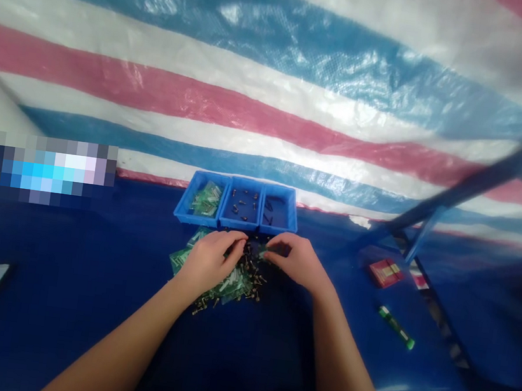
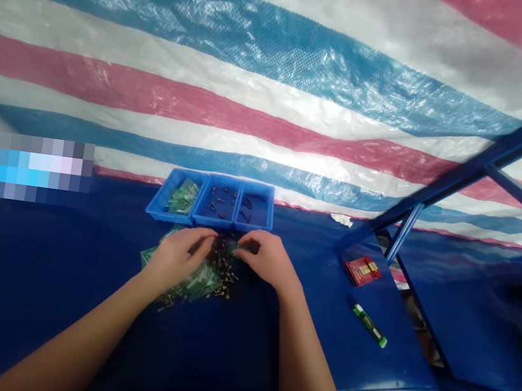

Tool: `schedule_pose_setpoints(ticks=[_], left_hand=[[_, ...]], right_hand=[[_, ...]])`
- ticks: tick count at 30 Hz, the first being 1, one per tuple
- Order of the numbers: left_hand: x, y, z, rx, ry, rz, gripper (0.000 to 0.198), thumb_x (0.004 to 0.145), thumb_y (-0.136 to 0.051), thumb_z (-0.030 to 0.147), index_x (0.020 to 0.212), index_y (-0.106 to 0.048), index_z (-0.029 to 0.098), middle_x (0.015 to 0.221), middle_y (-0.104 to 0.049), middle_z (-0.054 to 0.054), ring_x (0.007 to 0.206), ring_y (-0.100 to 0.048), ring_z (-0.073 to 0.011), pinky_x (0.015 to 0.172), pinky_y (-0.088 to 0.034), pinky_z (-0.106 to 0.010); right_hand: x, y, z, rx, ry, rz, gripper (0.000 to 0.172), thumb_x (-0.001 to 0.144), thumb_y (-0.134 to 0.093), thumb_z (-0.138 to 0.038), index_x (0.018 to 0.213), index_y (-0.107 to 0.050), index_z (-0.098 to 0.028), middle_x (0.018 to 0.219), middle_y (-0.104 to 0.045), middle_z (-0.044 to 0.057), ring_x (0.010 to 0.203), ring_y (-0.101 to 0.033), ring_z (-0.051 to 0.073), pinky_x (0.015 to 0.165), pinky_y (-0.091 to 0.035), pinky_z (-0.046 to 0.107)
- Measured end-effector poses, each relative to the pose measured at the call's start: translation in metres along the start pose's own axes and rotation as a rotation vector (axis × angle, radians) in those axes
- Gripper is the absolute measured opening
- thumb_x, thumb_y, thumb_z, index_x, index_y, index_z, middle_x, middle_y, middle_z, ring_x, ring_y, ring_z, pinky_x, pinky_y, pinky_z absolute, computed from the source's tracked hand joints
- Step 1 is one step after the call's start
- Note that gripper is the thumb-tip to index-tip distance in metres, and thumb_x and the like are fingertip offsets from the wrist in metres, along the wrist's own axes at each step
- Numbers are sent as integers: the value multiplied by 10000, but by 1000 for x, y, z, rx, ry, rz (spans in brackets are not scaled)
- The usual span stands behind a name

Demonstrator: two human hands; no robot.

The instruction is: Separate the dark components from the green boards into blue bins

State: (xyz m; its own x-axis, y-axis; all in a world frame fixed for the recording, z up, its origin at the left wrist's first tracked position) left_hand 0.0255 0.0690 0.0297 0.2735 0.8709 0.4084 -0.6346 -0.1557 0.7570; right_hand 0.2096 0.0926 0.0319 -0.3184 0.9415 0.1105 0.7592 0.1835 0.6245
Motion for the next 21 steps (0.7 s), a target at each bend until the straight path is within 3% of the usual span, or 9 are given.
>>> schedule_pose_setpoints(ticks=[5, 8, 11, 14, 21], left_hand=[[0, -2, 5, -82, 24, -57, 357, 950, -477, 383, 1257, -559, 220, 864, -697, -31, 805, -652, -192, 631, -506, -262], [0, 1, 3, -138, 79, -38, 302, 941, -497, 396, 1160, -599, 215, 800, -680, -16, 719, -639, -171, 565, -469, -236], [0, 8, -1, -216, 147, 19, 241, 941, -501, 391, 1023, -632, 206, 733, -655, 3, 621, -603, -135, 539, -438, -219], [0, 12, -4, -254, 176, 45, 237, 941, -501, 387, 929, -644, 198, 711, -647, 6, 613, -591, -126, 566, -436, -220], [1, 11, -12, -307, 266, 68, 248, 925, -520, 403, 885, -646, 193, 654, -639, 9, 581, -596, -132, 553, -439, -227]], right_hand=[[2, -2, -9, 442, 28, 155, 160, 777, -719, -352, 855, -714, -212, 869, -711, 47, 752, -643, 183, 680, -508, 312], [2, -10, -6, 697, -25, 257, 175, 736, -763, -331, 833, -689, -205, 807, -697, 25, 707, -639, 164, 678, -528, 308], [3, -23, -2, 842, -74, 258, 193, 715, -782, -324, 801, -657, -206, 751, -672, 1, 644, -619, 146, 638, -532, 299], [5, -33, 1, 882, -112, 212, 207, 707, -787, -337, 784, -648, -204, 738, -665, -2, 641, -618, 146, 649, -534, 304], [5, -26, 6, 723, -153, 284, 206, 701, -785, -368, 770, -712, -189, 627, -613, -20, 530, -494, 97, 528, -422, 241]])
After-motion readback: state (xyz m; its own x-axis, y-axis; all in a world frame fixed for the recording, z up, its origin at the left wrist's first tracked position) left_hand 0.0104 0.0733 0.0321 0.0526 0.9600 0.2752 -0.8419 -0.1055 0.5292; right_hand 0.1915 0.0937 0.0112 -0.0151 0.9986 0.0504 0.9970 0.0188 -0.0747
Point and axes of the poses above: each hand's wrist, its own x-axis towards the middle knuckle, its own y-axis out of the back of the hand, z = x × y, the point moved 7 cm from there along x, towards the middle knuckle
